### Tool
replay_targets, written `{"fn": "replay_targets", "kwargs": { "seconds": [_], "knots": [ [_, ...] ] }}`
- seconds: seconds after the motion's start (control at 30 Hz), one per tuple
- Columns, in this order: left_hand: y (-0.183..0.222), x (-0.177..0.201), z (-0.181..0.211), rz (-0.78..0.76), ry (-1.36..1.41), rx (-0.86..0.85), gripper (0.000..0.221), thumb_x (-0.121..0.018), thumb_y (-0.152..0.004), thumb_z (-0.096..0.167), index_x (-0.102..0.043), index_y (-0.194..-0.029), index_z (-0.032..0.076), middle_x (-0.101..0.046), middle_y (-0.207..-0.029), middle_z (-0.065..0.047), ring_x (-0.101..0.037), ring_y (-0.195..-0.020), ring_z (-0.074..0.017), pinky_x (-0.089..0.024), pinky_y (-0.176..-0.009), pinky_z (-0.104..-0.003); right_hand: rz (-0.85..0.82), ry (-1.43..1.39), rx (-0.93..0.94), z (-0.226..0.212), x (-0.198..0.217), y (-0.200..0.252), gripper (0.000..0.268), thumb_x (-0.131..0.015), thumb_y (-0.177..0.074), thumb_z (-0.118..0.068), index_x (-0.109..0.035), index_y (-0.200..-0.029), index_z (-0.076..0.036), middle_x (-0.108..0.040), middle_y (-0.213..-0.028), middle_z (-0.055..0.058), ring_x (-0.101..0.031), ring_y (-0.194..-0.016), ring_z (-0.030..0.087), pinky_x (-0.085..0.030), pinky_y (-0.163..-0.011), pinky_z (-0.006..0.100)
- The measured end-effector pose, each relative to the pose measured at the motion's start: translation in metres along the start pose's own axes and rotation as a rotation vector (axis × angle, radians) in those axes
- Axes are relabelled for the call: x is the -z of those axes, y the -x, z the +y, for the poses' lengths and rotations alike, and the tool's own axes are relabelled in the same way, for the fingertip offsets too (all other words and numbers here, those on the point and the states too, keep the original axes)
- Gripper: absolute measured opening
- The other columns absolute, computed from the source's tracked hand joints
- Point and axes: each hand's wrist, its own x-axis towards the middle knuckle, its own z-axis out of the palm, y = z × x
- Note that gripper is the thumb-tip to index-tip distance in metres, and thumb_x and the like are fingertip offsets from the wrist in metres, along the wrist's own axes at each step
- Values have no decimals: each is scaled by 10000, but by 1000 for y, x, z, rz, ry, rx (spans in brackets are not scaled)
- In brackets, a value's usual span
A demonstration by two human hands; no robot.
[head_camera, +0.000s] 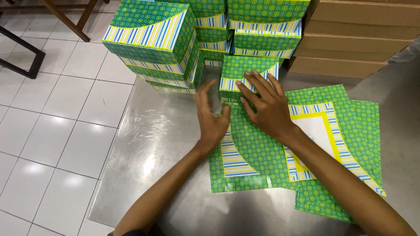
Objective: The person folds a flat patterned cardboard sheet into a small box, tucks the flaps, and places the finished box on a stack. Then the person picks up another flat sheet, aligns it on the table, and begins folding the edges to form another box.
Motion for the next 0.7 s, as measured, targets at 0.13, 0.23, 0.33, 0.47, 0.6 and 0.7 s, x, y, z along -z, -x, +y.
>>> {"fn": "replay_targets", "kwargs": {
  "seconds": [0.13, 0.23, 0.33, 0.47, 0.6, 0.7],
  "knots": [
    [9, -7, -5, -24, -178, -240, 562, -572, -880, -14, -491, -1420, 118, -399, -1519, -160, -361, -1454, -428, -272, -1144, -632, 30, -32, -9, -5, -11, -5, 435, -743, -947, -155, -677, -1377, -161, -645, -1395, 145, -561, -1350, 329, -347, -1150, 532],
    [14, -7, -16, -74, -325, -361, 592, -572, -919, 64, -418, -1487, 125, -351, -1593, -149, -294, -1524, -386, -129, -1229, -614, 26, -383, -79, -13, -3, -15, 471, -582, -953, 20, -592, -1419, -48, -543, -1464, 230, -463, -1395, 442, -333, -1152, 619],
    [13, -8, -12, -213, -440, -436, 571, -596, -982, 152, -403, -1519, 133, -395, -1580, -135, -285, -1539, -347, -18, -1243, -623, 99, -662, -161, -11, 31, -19, 505, -439, -991, 46, -489, -1487, -36, -436, -1532, 236, -338, -1461, 478, -259, -1193, 674],
    [9, -5, 1, -355, -605, -430, 545, -611, -1031, 397, -462, -1516, 198, -370, -1609, -137, -239, -1545, -351, -8, -1213, -672, 62, -463, -165, 11, 61, 22, 442, -470, -979, 39, -589, -1396, -45, -492, -1486, 190, -399, -1440, 446, -320, -1163, 624],
    [6, -2, 4, -360, -751, -398, 563, -545, -1036, 522, -480, -1495, 203, -256, -1646, -198, -125, -1557, -377, 22, -1195, -679, -234, -42, -360, 46, 78, 104, 441, -631, -925, -165, -646, -1366, -173, -511, -1453, 176, -479, -1389, 439, -409, -1070, 595],
    [11, -5, 14, -410, -750, -493, 586, -549, -1060, 507, -472, -1514, 144, -142, -1680, -215, -56, -1572, -367, 49, -1203, -646, -393, 61, -555, 58, 101, 129, 600, -560, -985, -449, -509, -1521, -184, -343, -1549, 288, -282, -1484, 507, -175, -1165, 706]
  ]
}}
